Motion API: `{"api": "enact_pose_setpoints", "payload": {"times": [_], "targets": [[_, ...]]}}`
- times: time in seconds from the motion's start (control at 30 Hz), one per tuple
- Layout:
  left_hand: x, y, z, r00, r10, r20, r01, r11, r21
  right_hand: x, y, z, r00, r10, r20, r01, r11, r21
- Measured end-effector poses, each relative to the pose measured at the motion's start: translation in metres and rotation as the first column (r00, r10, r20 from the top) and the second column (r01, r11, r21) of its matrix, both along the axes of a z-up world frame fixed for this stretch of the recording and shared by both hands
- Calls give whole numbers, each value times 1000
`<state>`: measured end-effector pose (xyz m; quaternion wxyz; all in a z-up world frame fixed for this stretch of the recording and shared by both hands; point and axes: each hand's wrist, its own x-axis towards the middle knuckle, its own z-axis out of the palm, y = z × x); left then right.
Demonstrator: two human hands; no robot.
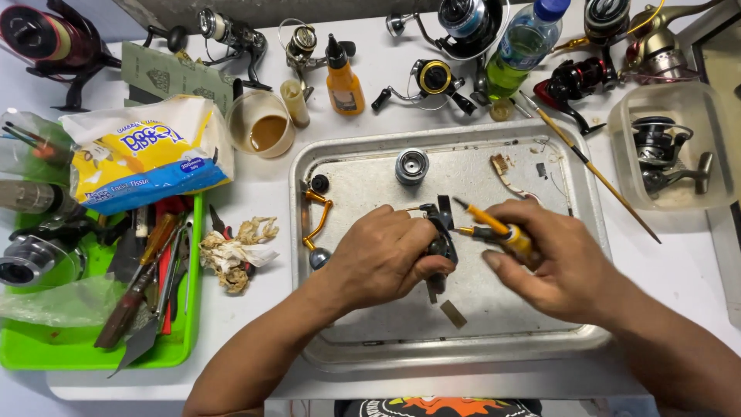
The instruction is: The person uses a screwdriver to loosen and remove a screw from a fishing reel. They then dip a small piece of sandpaper into a liquid and rub it against the screwdriver tip.
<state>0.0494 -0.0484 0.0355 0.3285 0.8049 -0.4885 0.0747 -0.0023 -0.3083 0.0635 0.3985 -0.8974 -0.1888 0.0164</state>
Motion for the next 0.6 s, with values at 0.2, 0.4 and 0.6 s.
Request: {"api": "enact_pose_setpoints", "payload": {"times": [0.2,0.4,0.6], "targets": [[3,23,-8,999,41,-16,-40,998,54,3,-25,13,984,151,-93,-165,971,-170],[5,23,-6,993,78,87,-87,992,96,5,-23,-2,976,192,-101,-209,957,-200],[1,20,11,923,200,330,-227,973,46,8,-11,6,959,283,-13,-280,939,-202]]}}
